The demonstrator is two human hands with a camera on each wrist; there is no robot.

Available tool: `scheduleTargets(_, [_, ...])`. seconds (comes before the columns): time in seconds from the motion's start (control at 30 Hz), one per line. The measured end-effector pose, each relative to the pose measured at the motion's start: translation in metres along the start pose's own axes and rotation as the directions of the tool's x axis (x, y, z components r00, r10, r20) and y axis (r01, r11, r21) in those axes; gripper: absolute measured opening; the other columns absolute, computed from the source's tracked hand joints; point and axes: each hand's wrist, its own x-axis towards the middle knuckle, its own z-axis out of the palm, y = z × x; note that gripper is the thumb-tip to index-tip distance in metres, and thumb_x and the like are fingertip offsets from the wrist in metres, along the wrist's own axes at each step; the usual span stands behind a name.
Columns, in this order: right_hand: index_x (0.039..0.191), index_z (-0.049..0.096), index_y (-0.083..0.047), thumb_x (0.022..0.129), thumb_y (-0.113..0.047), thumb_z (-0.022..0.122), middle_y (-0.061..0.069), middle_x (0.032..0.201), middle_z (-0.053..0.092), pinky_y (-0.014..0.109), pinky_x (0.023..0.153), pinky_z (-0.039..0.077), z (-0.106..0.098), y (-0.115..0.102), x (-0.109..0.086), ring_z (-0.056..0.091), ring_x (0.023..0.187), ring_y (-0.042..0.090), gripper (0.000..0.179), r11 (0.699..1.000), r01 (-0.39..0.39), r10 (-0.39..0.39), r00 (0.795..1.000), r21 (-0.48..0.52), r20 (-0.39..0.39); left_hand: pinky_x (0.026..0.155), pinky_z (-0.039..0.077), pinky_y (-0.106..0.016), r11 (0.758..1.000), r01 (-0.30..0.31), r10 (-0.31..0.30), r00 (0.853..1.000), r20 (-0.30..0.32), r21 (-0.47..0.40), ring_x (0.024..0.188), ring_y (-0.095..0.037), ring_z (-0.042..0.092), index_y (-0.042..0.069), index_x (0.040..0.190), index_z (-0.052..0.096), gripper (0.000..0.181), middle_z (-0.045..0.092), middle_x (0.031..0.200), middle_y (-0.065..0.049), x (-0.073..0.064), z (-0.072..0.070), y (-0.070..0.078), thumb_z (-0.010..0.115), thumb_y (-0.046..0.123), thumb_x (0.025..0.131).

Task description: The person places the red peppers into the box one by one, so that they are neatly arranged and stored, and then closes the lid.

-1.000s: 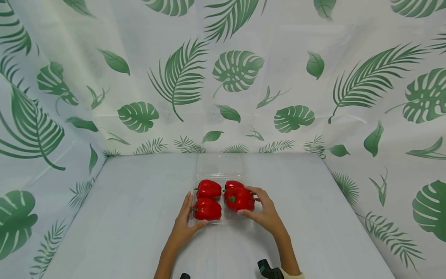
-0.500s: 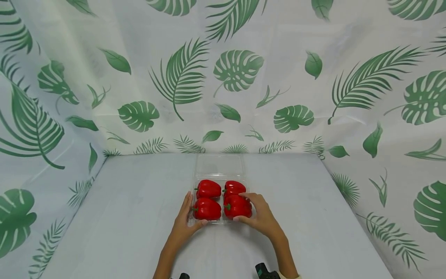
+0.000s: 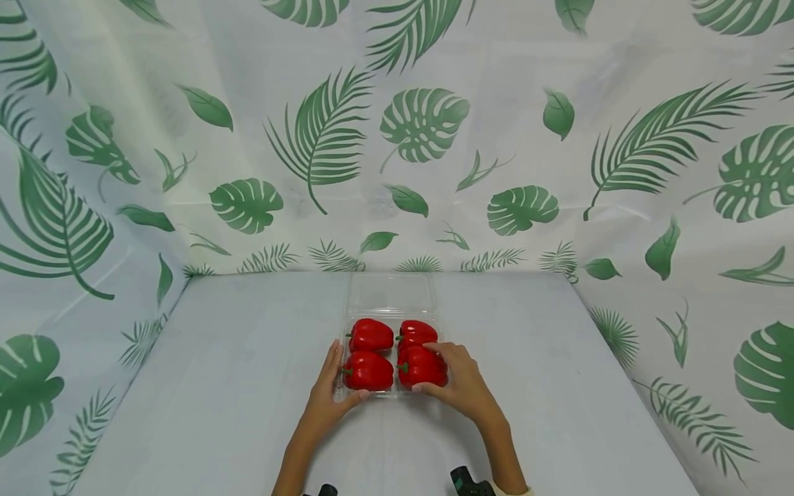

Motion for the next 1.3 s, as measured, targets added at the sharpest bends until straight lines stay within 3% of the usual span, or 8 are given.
scheduleTargets(0.23, [0.131,0.057,-0.023,0.067,-0.051,0.085,0.002,0.121,0.062,0.043,0.087,0.054,0.005,0.0,0.005,0.055,0.111,0.019,0.076,0.999,-0.017,0.018,1.0,-0.052,0.021,0.113,0.033,-0.049,1.0,0.011,-0.011,1.0,-0.001,-0.008,0.152,-0.028,0.017,0.02,0.157,0.021,0.099,0.013,0.165,0.004,0.001,-0.002,0.004,0.077,0.047,0.08])
scheduleTargets(0.63, [0.135,0.057,-0.022,0.069,-0.048,0.085,0.005,0.119,0.06,0.043,0.088,0.054,0.004,0.0,0.004,0.056,0.11,0.023,0.076,0.999,-0.01,0.011,1.0,-0.051,0.016,0.112,0.035,-0.051,1.0,-0.014,0.013,1.0,-0.011,-0.008,0.151,-0.03,0.018,0.021,0.157,0.021,0.098,0.015,0.165,0.002,0.002,-0.001,0.005,0.076,0.047,0.08])
scheduleTargets(0.87, [0.133,0.059,-0.022,0.077,-0.04,0.081,0.007,0.122,0.06,0.045,0.088,0.054,0.006,0.001,0.0,0.057,0.113,0.024,0.063,0.999,0.02,-0.021,1.0,-0.036,-0.02,0.112,0.034,-0.05,1.0,0.01,-0.01,1.0,-0.006,-0.015,0.151,-0.028,0.018,0.023,0.157,0.02,0.1,0.014,0.165,0.004,0.001,0.0,0.005,0.077,0.047,0.079])
scheduleTargets(1.3, [0.127,0.063,-0.016,0.075,-0.033,0.084,0.009,0.121,0.059,0.048,0.085,0.059,0.013,-0.002,-0.001,0.055,0.112,0.027,0.059,0.996,0.058,-0.063,0.995,-0.063,-0.076,0.112,0.036,-0.049,1.0,0.006,-0.006,1.0,-0.006,-0.019,0.151,-0.028,0.018,0.023,0.157,0.02,0.1,0.014,0.165,0.004,0.0,0.0,0.006,0.077,0.047,0.079])
